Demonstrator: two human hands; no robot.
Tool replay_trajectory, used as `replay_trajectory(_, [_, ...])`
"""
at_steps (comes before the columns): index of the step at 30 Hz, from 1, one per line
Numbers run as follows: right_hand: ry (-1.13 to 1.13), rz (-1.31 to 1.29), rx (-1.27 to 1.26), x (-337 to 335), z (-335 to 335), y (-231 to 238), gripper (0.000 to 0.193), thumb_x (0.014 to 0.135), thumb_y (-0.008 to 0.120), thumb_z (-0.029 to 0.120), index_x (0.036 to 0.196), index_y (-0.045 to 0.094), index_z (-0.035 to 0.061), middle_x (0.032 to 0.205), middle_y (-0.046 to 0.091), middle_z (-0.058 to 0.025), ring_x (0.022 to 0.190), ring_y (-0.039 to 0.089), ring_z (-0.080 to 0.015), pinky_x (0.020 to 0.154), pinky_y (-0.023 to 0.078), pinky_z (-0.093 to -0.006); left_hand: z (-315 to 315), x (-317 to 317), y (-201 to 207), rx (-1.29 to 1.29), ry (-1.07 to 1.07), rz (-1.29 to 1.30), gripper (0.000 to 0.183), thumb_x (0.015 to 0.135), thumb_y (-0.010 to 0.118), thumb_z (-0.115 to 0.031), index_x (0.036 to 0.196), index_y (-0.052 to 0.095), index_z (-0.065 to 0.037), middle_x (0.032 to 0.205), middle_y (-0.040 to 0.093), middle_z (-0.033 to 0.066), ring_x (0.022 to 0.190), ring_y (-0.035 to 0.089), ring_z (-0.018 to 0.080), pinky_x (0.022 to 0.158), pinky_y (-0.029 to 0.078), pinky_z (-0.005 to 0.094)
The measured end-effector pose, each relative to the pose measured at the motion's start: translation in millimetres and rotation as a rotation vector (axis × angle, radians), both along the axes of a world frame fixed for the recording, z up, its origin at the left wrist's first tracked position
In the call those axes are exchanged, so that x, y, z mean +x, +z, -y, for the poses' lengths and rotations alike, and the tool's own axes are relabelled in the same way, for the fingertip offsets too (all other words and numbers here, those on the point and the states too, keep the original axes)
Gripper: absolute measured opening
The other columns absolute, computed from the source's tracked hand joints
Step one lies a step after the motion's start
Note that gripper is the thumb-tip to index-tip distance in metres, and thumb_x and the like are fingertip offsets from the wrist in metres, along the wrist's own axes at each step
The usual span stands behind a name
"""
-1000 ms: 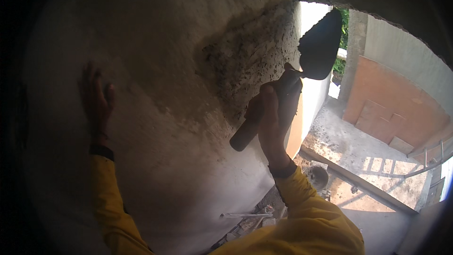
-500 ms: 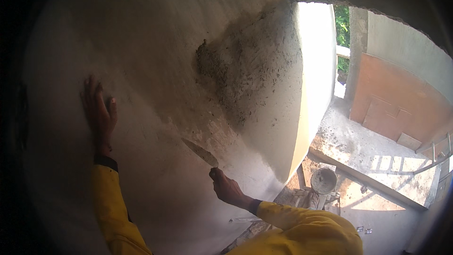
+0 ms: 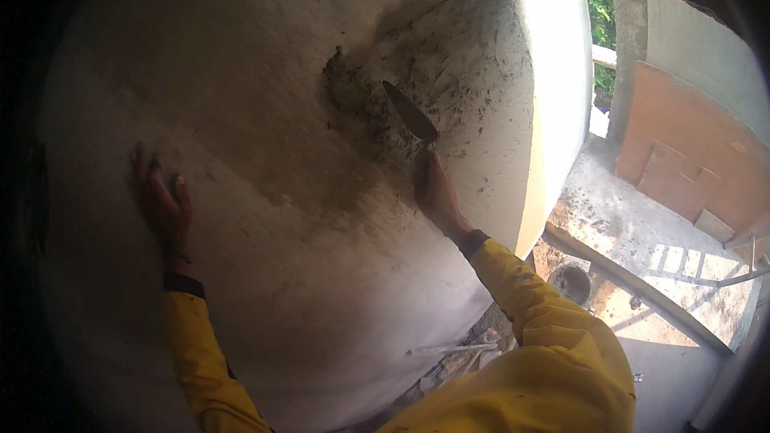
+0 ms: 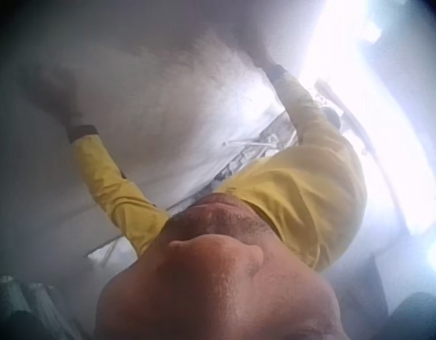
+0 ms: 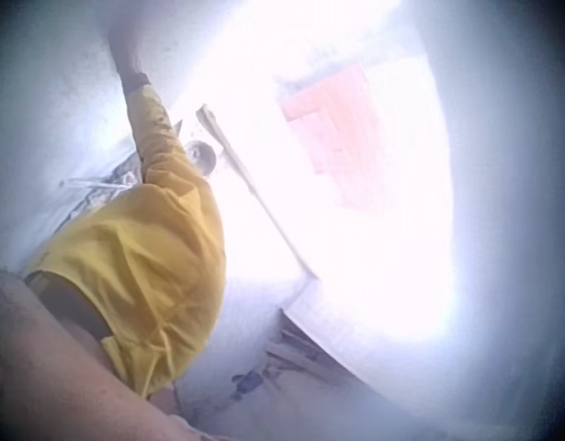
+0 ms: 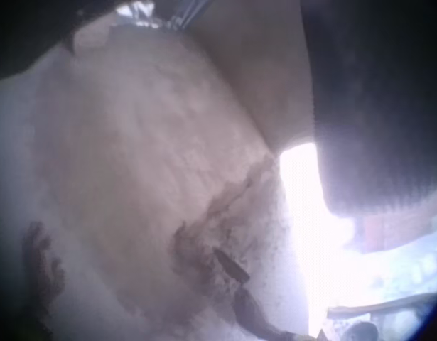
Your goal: The person scoops wet cement from a bucket using a trowel and applies it to a curved wall. They spread the cement with the trowel and smooth the surface using a long wooden straightedge.
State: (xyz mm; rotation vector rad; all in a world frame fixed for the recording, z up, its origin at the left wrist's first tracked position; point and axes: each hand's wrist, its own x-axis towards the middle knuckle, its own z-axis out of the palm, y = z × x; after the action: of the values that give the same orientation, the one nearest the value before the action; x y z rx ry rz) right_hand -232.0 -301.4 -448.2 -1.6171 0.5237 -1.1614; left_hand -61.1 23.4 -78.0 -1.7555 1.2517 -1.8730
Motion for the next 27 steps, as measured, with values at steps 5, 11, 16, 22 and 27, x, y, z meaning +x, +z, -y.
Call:
replay_trajectory(5, [0.271,0.251,0.550,42,-50,80,0.042,0.104,0.052,0.016,0.138,0.029,0.0068,0.095,0.053,-0.0105,0.073,0.058,-0.0161,0.059,0.059,-0.0362,-5,4,0,0.026,-0.017,0.010,0.047,0.108,0.041,-0.042,0.139,0.046,-0.007,0.161,0.039,0.0183,0.151,0.035,0.0383,0.124,0.024,0.0586])
replay_trajectory(11, [0.413,0.371,0.690,78,-78,156,0.046,0.100,0.051,0.008,0.134,0.020,0.0063,0.106,0.052,-0.0220,0.076,0.066,-0.0296,0.052,0.061,-0.0415,0,2,-2,0.003,-0.029,-0.029,0.047,0.108,0.041,-0.042,0.139,0.045,-0.008,0.161,0.038,0.0183,0.151,0.034,0.0379,0.123,0.025,0.0586])
replay_trajectory(16, [0.195,0.405,0.439,120,-104,139,0.044,0.103,0.049,0.011,0.135,0.019,0.0087,0.103,0.052,-0.0167,0.066,0.064,-0.0246,0.048,0.059,-0.0386,3,5,-1,0.014,-0.017,0.016,0.046,0.107,0.041,-0.042,0.140,0.044,-0.009,0.161,0.038,0.0183,0.152,0.033,0.0376,0.124,0.024,0.0595])
replay_trajectory(22, [0.409,0.397,0.600,107,-113,147,0.045,0.103,0.050,0.012,0.136,0.021,0.0084,0.094,0.055,-0.0153,0.065,0.064,-0.0250,0.048,0.058,-0.0406,-1,8,-4,0.012,-0.050,0.009,0.045,0.107,0.043,-0.039,0.141,0.044,-0.008,0.161,0.038,0.0171,0.152,0.033,0.0371,0.123,0.024,0.0603])
replay_trajectory(27, [0.482,0.265,0.478,64,-133,176,0.042,0.104,0.050,0.015,0.139,0.028,0.0067,0.093,0.054,-0.0111,0.068,0.063,-0.0206,0.053,0.059,-0.0398,-1,3,-3,0.020,-0.071,-0.012,0.045,0.105,0.048,-0.035,0.141,0.045,-0.008,0.161,0.039,0.0162,0.152,0.034,0.0374,0.122,0.025,0.0615])
